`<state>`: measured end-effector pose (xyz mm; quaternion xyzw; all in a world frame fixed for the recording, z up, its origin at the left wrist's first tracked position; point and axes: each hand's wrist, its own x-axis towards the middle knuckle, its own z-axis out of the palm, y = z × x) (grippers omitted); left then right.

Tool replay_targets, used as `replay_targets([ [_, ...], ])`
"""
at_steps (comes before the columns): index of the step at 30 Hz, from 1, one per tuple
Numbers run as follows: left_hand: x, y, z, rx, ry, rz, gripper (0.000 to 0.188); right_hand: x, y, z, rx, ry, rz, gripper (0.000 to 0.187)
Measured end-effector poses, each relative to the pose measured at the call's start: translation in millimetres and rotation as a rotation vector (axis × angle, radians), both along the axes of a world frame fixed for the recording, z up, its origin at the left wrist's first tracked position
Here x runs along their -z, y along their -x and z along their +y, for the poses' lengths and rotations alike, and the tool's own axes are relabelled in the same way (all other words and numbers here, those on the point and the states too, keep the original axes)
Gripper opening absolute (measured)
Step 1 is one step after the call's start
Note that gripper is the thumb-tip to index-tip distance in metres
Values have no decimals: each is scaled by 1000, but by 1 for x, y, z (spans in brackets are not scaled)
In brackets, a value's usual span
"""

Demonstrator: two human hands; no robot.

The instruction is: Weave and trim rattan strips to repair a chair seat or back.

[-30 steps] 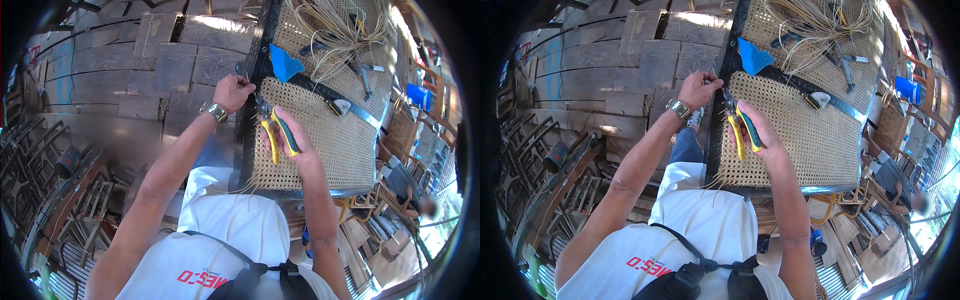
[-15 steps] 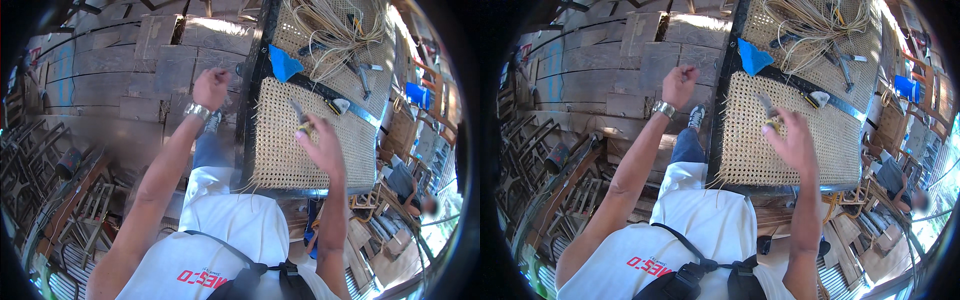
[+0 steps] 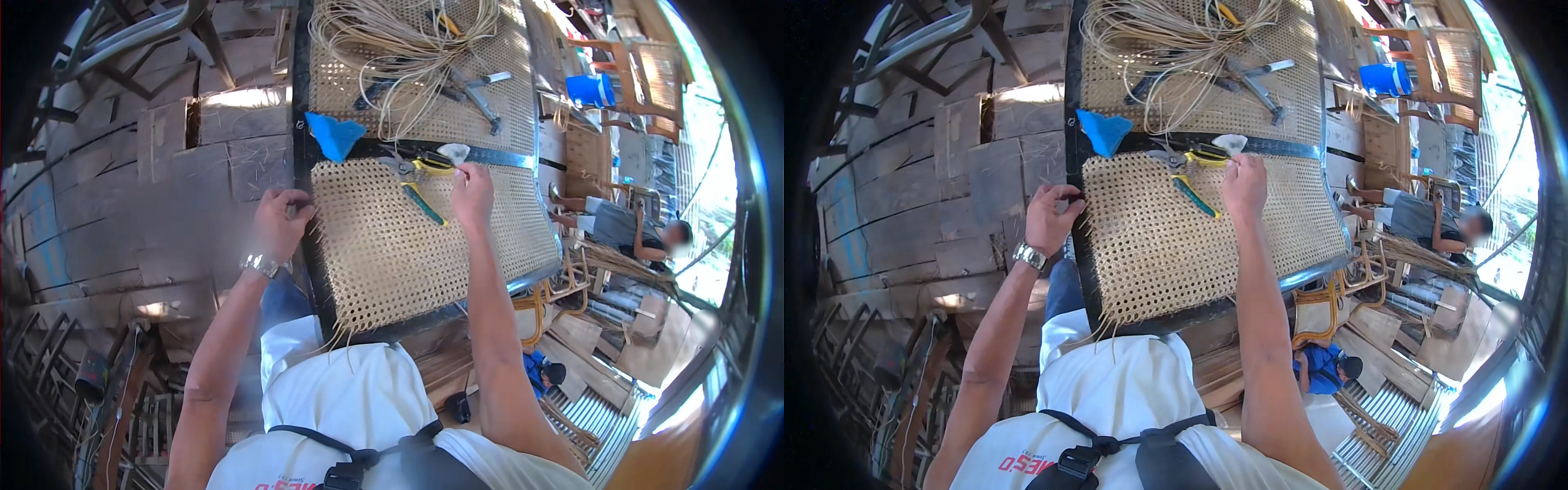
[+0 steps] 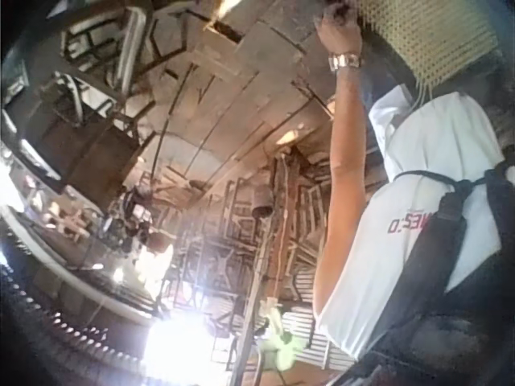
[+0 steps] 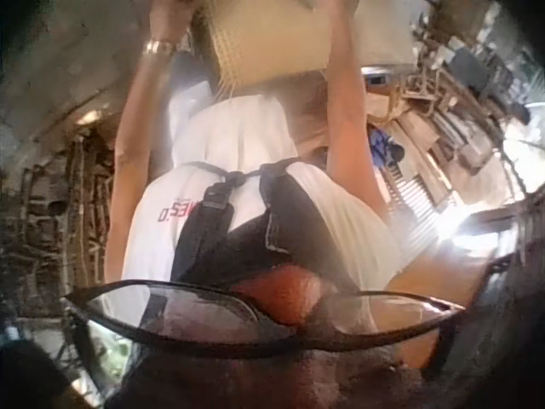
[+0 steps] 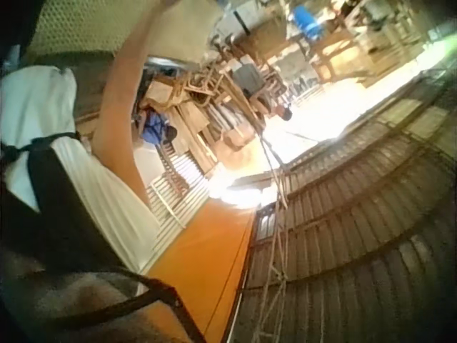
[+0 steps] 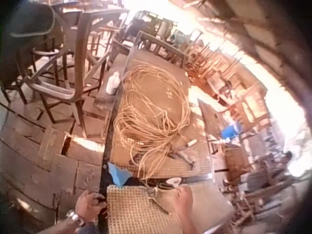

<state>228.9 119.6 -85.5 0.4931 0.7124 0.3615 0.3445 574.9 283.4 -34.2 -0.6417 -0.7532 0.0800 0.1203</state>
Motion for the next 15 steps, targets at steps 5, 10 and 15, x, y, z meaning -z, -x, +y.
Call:
replay_targets([
  [5, 23, -7, -12, -254, 96, -407, 47, 7, 0, 31, -189, 91, 80, 23],
  [10, 2, -24, -4, -283, 110, -257, 47, -8, 3, 54, -521, 94, -159, 18],
  [15, -9, -27, -17, -346, 251, -299, 43, -6, 23, 42, -623, 157, -144, 27],
])
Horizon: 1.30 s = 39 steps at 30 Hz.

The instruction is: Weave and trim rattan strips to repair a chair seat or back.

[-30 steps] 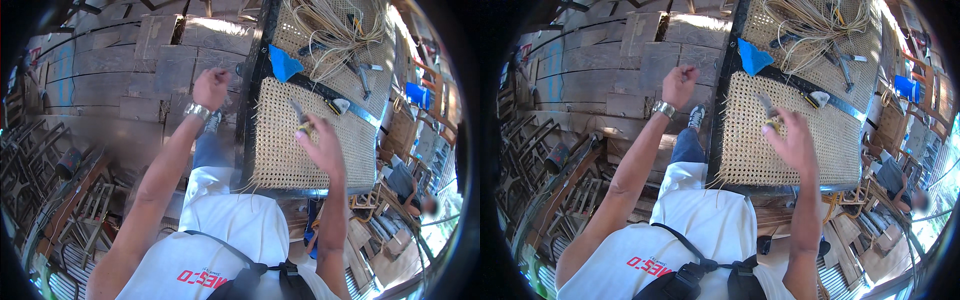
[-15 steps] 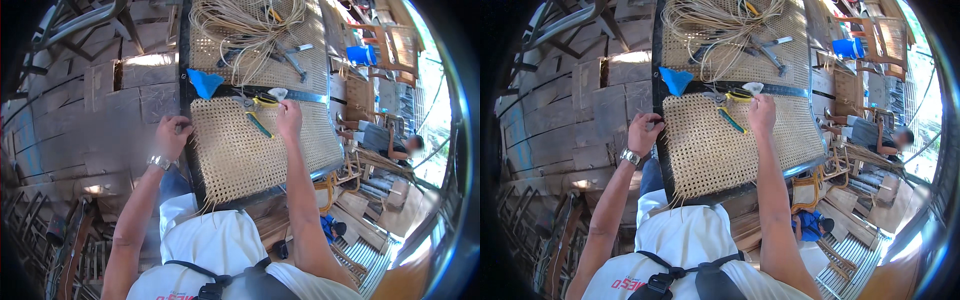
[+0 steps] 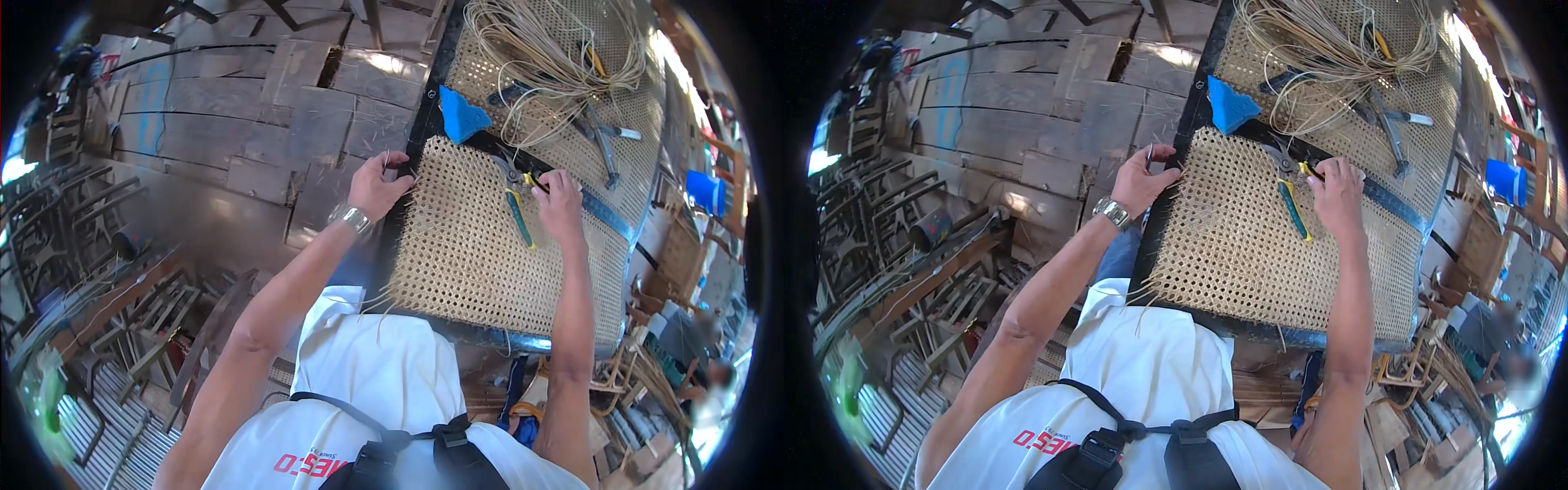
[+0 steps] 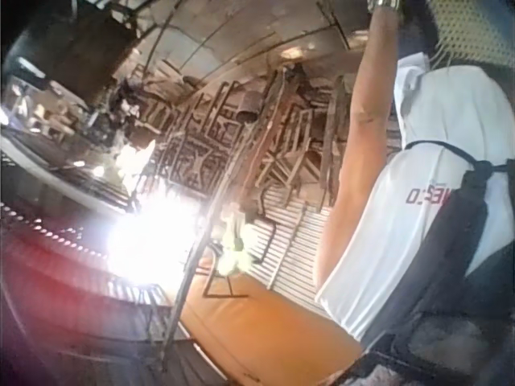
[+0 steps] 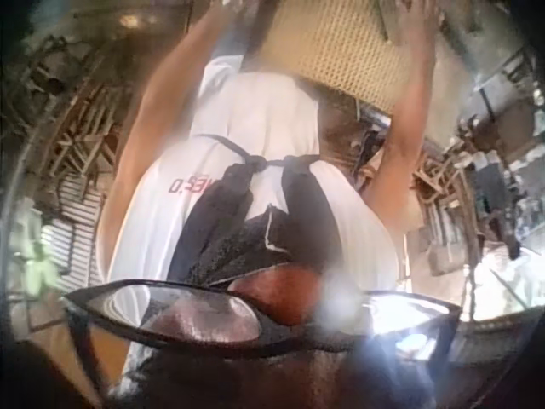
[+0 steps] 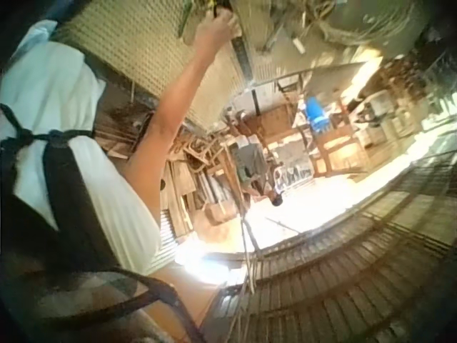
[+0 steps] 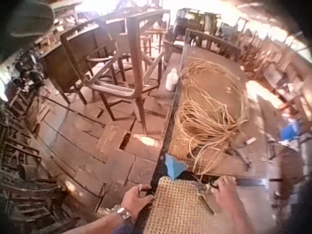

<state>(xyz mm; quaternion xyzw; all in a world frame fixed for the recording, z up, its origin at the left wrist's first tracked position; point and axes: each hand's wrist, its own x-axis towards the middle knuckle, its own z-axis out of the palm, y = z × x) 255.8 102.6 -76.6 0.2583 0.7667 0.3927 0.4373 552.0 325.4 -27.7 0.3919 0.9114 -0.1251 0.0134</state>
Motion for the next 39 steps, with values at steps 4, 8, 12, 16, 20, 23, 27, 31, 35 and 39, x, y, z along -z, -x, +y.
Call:
replay_targets([
  [4, -4, -8, -4, 78, 16, 247, 39, -6, 3, 7, 209, 181, 42, 31],
  [8, -4, -15, -4, 88, -82, 397, 33, -18, -1, 14, 103, 172, -140, 39],
  [12, -10, -6, 4, 184, -27, 431, 30, -11, -14, 9, 64, 203, -73, 42],
  [16, -12, -1, 9, 201, 17, 452, 29, -15, -32, 17, 69, 310, -29, 42],
  [20, -16, -8, 8, 90, 36, 255, 41, -18, -52, 18, 214, 450, 41, 39],
  [23, -1, -10, 0, -62, 85, 83, 50, -16, -77, 27, 336, 576, 278, 32],
  [27, 15, -7, -7, -78, 27, -98, 59, -56, -82, 12, 673, 691, 914, 21],
  [31, 17, -10, -7, -128, -47, -205, 59, -77, -64, 8, 552, 846, 1433, 21],
  [35, 3, -15, -4, -116, -17, -107, 57, -71, 14, -14, 655, 1257, 1661, 28],
  [39, 17, -15, -8, -94, -25, 49, 58, -43, 94, -55, 539, 1131, 1108, 25],
])
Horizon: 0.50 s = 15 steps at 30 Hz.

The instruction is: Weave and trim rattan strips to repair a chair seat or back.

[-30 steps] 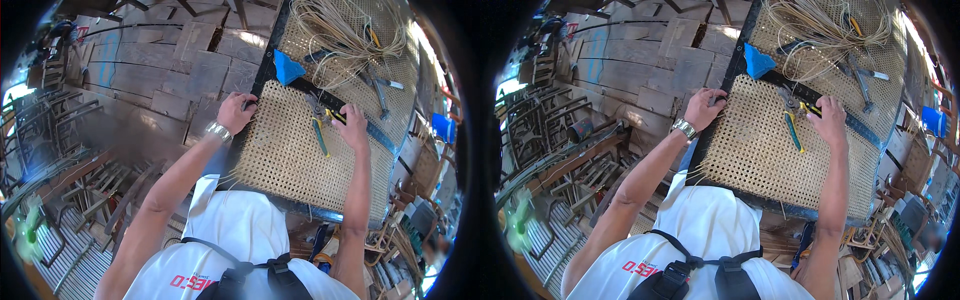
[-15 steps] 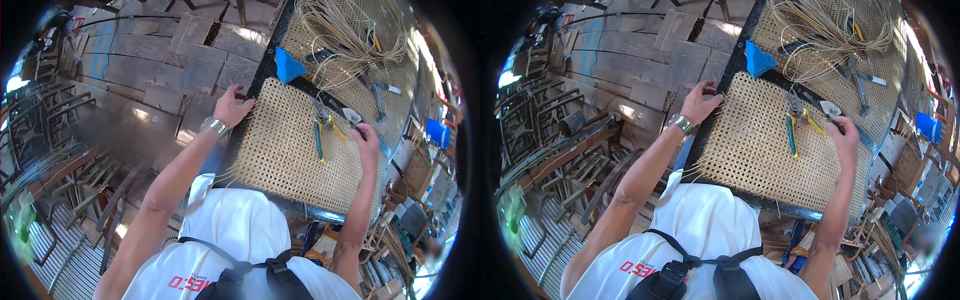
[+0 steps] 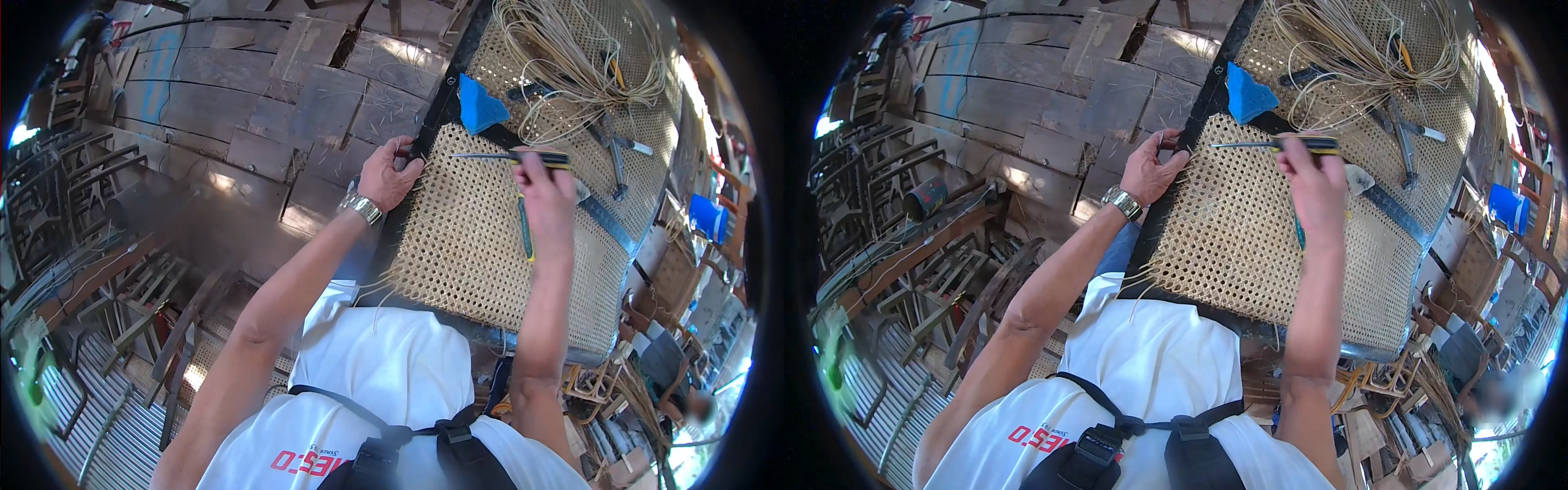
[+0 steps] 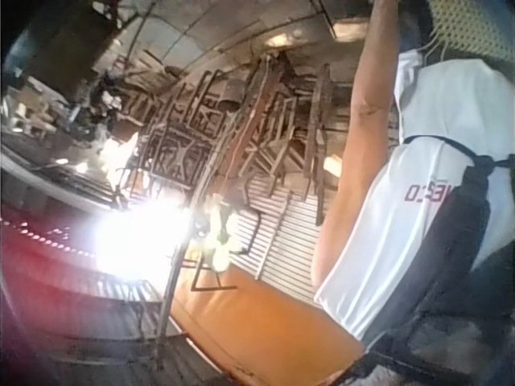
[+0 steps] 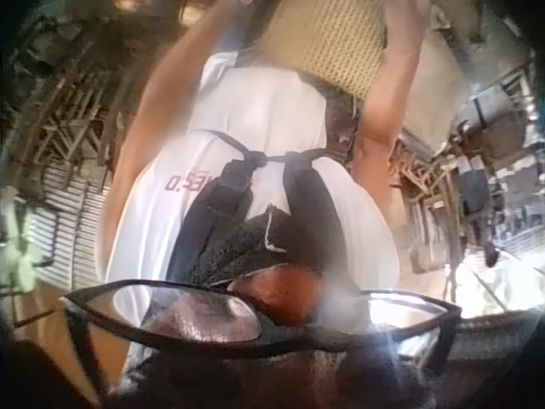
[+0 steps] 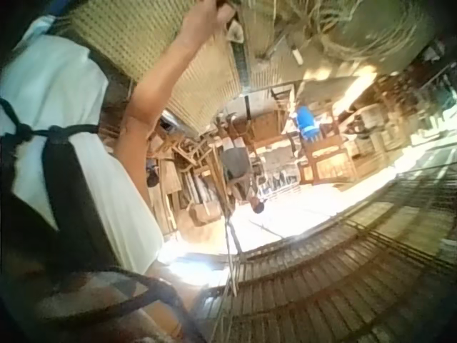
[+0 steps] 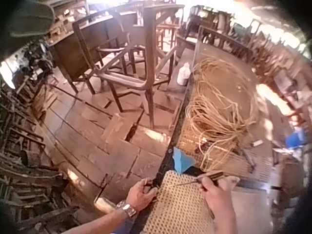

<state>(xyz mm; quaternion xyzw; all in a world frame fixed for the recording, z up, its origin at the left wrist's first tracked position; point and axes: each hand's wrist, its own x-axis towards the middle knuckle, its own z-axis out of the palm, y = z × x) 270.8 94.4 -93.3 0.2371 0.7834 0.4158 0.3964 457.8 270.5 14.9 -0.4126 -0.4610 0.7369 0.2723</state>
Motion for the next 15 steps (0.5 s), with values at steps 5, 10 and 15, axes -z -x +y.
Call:
replay_targets([
  [5, -1, 0, 0, 6, 64, -47, 63, 49, 13, -4, -11, 1, -85, 18],
  [10, -6, 3, -2, 11, 89, -116, 65, 62, 16, -8, -34, 31, -126, 16],
  [15, -2, 2, -2, 17, 77, -114, 61, 67, 14, -10, -4, 27, -130, 19],
])
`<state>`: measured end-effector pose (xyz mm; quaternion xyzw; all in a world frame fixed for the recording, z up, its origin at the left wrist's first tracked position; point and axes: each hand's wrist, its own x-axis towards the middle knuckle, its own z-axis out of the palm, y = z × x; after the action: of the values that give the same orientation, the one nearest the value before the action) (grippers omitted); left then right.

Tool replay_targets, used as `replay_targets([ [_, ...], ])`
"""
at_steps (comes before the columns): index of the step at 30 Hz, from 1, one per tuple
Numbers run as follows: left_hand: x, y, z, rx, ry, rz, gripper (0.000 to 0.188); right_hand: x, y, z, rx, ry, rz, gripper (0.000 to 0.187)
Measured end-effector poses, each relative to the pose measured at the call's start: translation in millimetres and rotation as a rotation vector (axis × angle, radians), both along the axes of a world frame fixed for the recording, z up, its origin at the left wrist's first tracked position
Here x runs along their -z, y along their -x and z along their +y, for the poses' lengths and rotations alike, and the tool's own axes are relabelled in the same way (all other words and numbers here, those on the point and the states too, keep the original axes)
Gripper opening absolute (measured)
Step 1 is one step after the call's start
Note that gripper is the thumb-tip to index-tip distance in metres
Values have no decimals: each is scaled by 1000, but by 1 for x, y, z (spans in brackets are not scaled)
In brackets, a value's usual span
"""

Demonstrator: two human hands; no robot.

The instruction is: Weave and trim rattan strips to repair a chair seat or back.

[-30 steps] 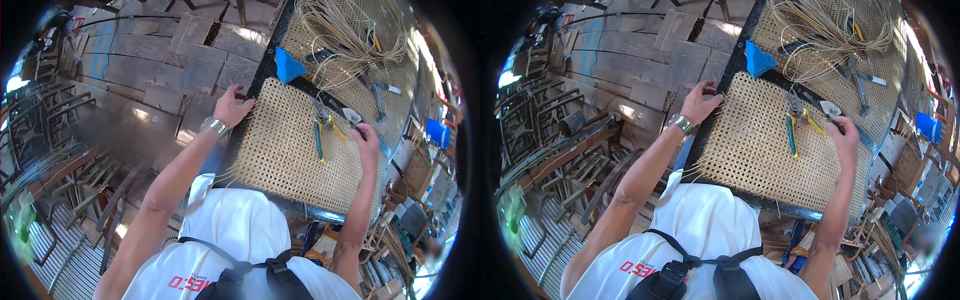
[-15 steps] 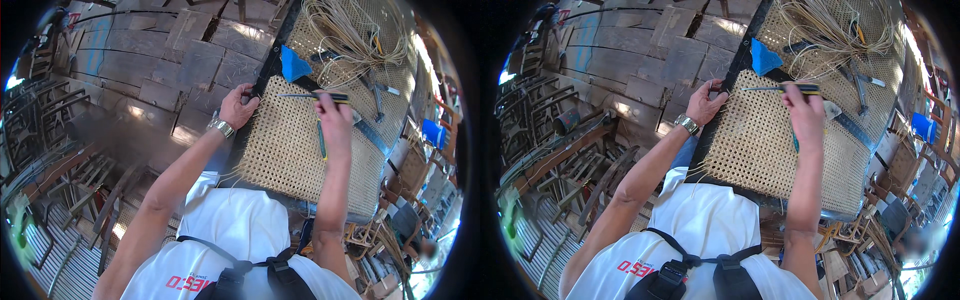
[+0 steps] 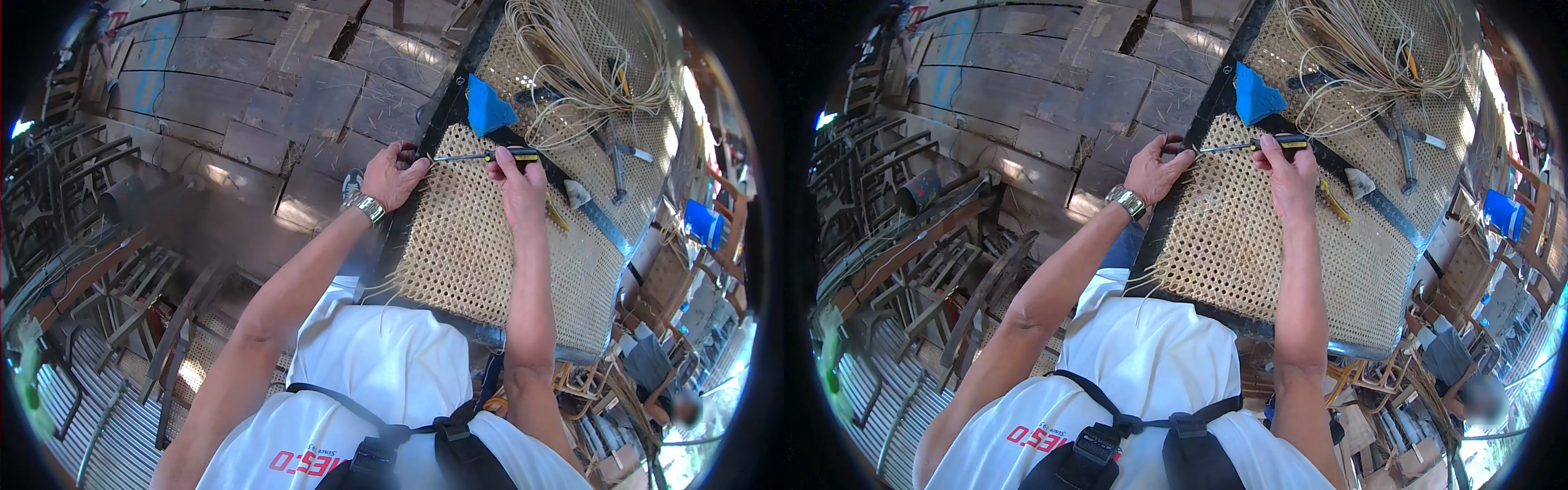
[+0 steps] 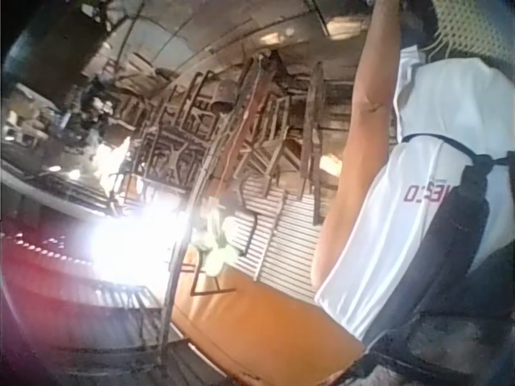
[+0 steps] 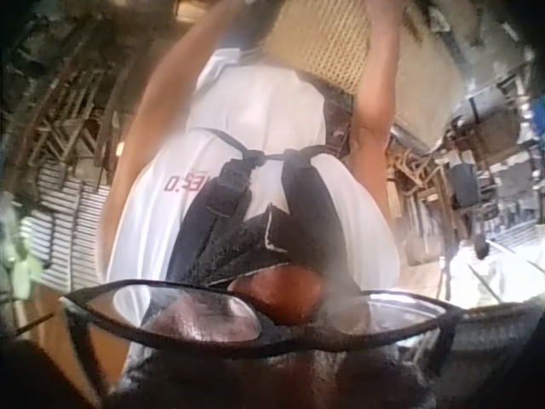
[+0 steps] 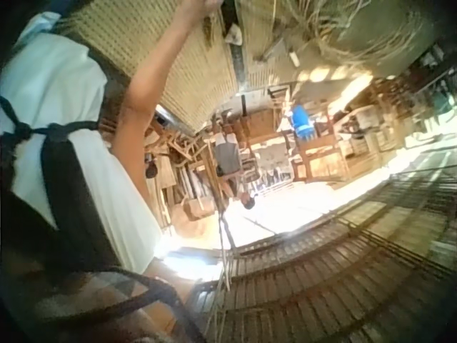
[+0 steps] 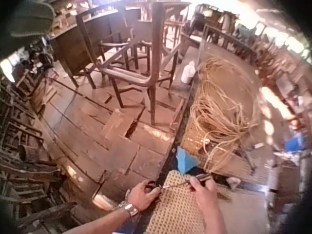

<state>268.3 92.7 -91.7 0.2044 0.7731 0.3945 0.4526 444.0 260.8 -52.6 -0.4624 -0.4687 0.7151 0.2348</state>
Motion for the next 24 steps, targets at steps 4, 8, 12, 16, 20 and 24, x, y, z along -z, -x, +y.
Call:
replay_targets([
  [4, 8, -5, 1, -44, -38, 7, 61, -3, 0, 0, -11, -16, -35, 21],
  [8, 8, -4, 2, -66, -61, 15, 61, -29, 22, -15, -64, -260, -160, 28],
  [12, -6, -4, 2, -72, -63, 114, 54, -65, 52, -19, -408, -719, -346, 33],
  [16, -22, -8, 2, -10, -197, 450, 41, -65, 77, -41, -552, -1169, -315, 36],
  [20, -3, -18, 1, -13, -212, 333, 43, -37, 59, -29, -359, -1207, -506, 52],
  [24, -11, -24, 7, -25, -156, 363, 33, -40, 58, -35, -375, -1039, -474, 40],
])
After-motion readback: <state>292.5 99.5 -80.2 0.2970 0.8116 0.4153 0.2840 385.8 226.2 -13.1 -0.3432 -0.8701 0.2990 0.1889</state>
